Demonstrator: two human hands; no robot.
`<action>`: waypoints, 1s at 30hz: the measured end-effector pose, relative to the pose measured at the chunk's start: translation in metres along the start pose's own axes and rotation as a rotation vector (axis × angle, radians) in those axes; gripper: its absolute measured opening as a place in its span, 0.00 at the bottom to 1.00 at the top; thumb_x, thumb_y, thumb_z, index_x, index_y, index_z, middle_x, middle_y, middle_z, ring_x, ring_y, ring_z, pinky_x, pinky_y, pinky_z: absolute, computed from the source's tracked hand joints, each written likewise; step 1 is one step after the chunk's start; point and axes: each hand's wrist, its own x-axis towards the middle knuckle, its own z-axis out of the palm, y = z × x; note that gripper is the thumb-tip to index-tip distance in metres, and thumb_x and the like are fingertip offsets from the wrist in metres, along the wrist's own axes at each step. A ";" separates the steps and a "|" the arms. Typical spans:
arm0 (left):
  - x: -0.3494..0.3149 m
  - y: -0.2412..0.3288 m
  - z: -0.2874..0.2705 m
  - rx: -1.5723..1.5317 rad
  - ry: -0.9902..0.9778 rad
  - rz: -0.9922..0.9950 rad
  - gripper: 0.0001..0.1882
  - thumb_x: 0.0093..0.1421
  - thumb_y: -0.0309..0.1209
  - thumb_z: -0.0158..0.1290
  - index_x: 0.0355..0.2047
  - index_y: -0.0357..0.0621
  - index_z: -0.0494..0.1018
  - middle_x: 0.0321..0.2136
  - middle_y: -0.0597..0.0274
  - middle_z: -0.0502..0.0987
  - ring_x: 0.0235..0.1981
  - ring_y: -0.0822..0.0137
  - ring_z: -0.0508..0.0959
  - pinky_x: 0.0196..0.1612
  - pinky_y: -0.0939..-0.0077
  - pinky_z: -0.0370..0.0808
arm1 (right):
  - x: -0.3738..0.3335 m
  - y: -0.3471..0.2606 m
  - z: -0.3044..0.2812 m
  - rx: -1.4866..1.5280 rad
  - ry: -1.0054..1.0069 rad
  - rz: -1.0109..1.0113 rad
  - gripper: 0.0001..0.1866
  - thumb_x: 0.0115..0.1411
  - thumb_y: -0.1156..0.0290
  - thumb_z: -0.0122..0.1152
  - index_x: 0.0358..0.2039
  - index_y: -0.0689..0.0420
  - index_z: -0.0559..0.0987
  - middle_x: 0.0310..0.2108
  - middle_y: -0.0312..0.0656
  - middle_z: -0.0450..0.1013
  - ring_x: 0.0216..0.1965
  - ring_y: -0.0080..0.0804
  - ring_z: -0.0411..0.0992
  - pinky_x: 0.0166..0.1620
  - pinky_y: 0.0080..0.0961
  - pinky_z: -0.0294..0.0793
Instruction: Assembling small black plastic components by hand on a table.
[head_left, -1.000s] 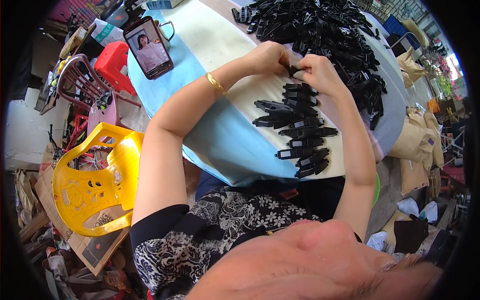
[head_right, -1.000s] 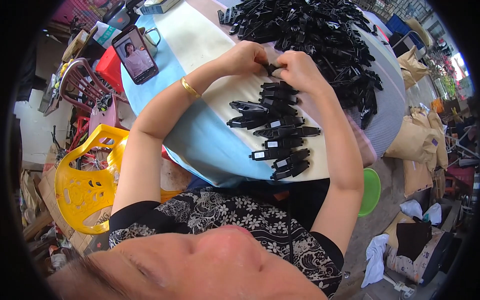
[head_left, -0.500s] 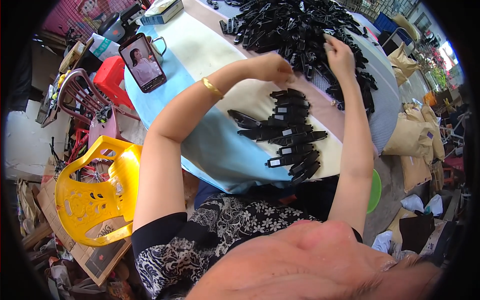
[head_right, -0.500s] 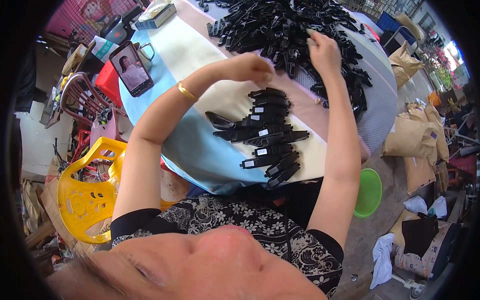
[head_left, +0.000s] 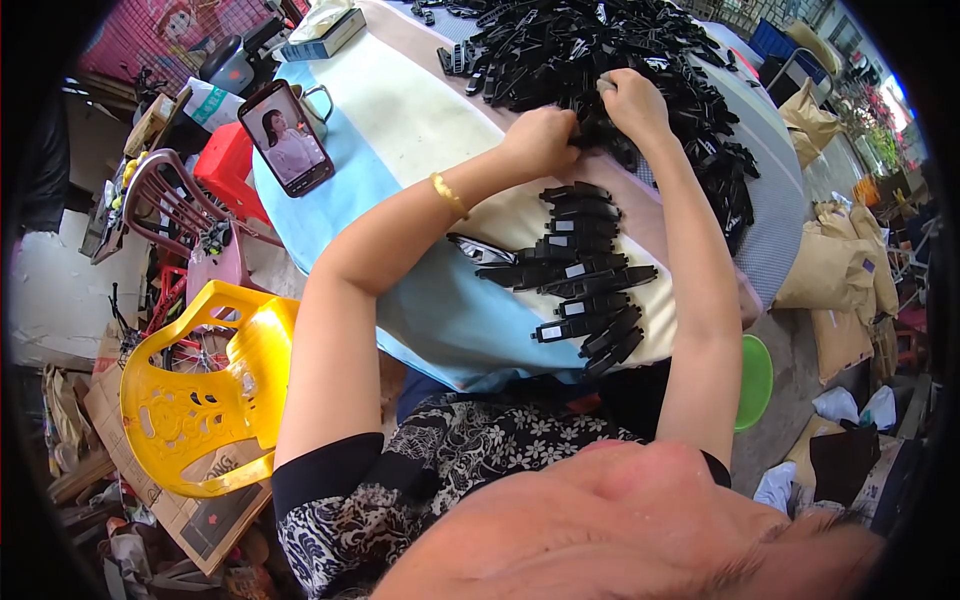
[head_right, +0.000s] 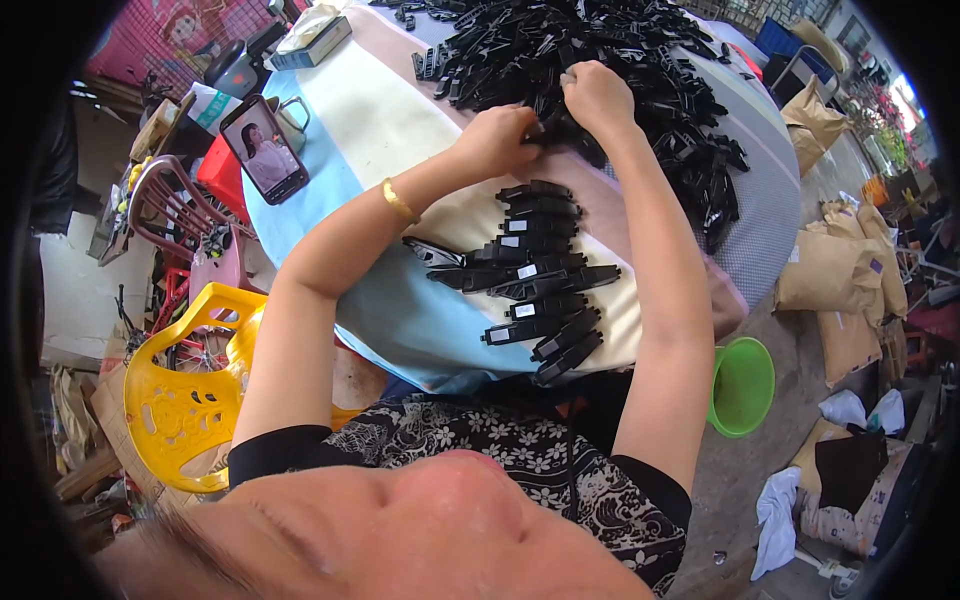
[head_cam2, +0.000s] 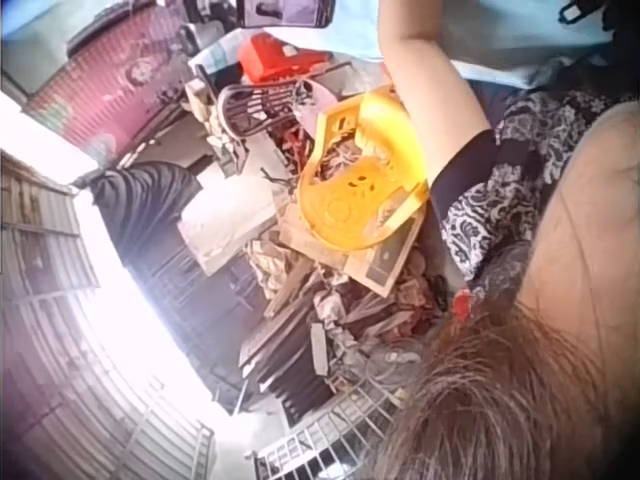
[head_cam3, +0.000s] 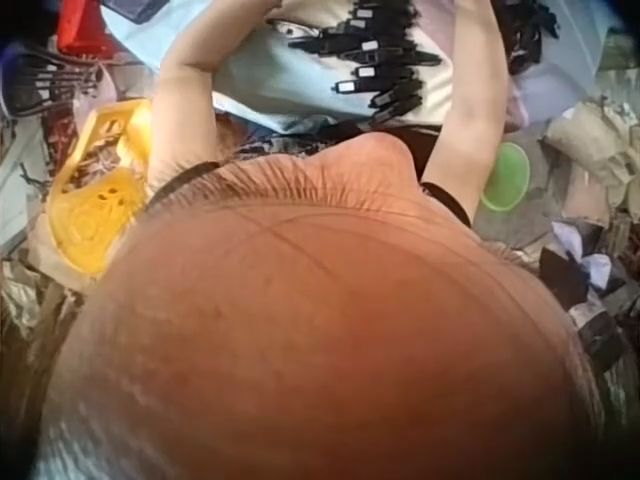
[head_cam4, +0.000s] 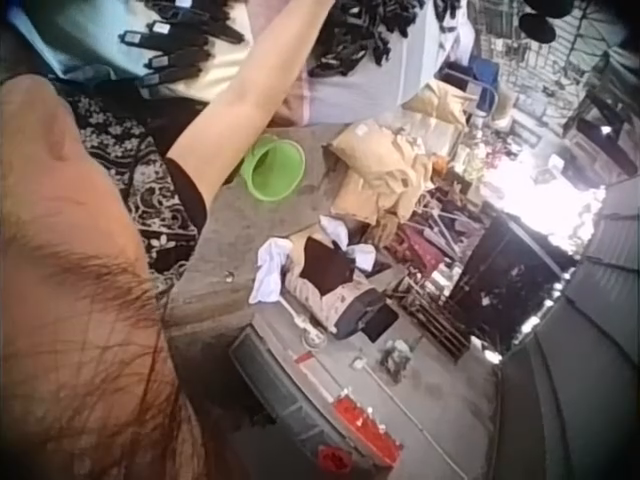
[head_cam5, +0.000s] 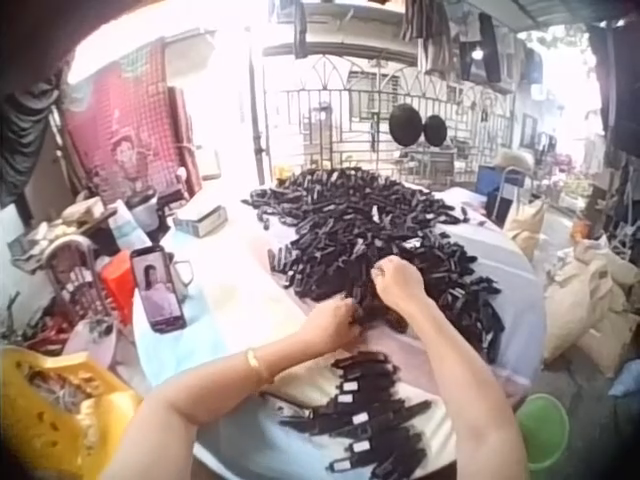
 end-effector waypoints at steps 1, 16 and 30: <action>-0.008 -0.004 -0.007 -0.068 -0.033 -0.026 0.17 0.44 0.35 0.59 0.33 0.39 0.74 0.28 0.51 0.76 0.32 0.52 0.76 0.37 0.65 0.73 | 0.003 -0.008 -0.004 -0.014 -0.002 0.052 0.14 0.54 0.62 0.54 0.39 0.54 0.77 0.36 0.47 0.75 0.38 0.46 0.73 0.41 0.38 0.72; -0.014 -0.017 -0.013 -0.061 -0.002 0.004 0.14 0.46 0.32 0.56 0.33 0.38 0.75 0.28 0.47 0.76 0.33 0.49 0.76 0.39 0.62 0.73 | -0.001 -0.020 -0.030 0.256 0.146 -0.106 0.19 0.52 0.68 0.61 0.45 0.56 0.74 0.31 0.41 0.76 0.30 0.26 0.75 0.34 0.19 0.72; -0.026 -0.021 -0.041 -0.021 -0.154 0.071 0.18 0.47 0.23 0.48 0.40 0.46 0.76 0.30 0.49 0.77 0.38 0.54 0.75 0.44 0.65 0.72 | -0.098 -0.045 -0.063 0.589 -0.753 0.037 0.16 0.50 0.82 0.56 0.42 0.67 0.75 0.30 0.38 0.74 0.30 0.17 0.69 0.37 0.15 0.71</action>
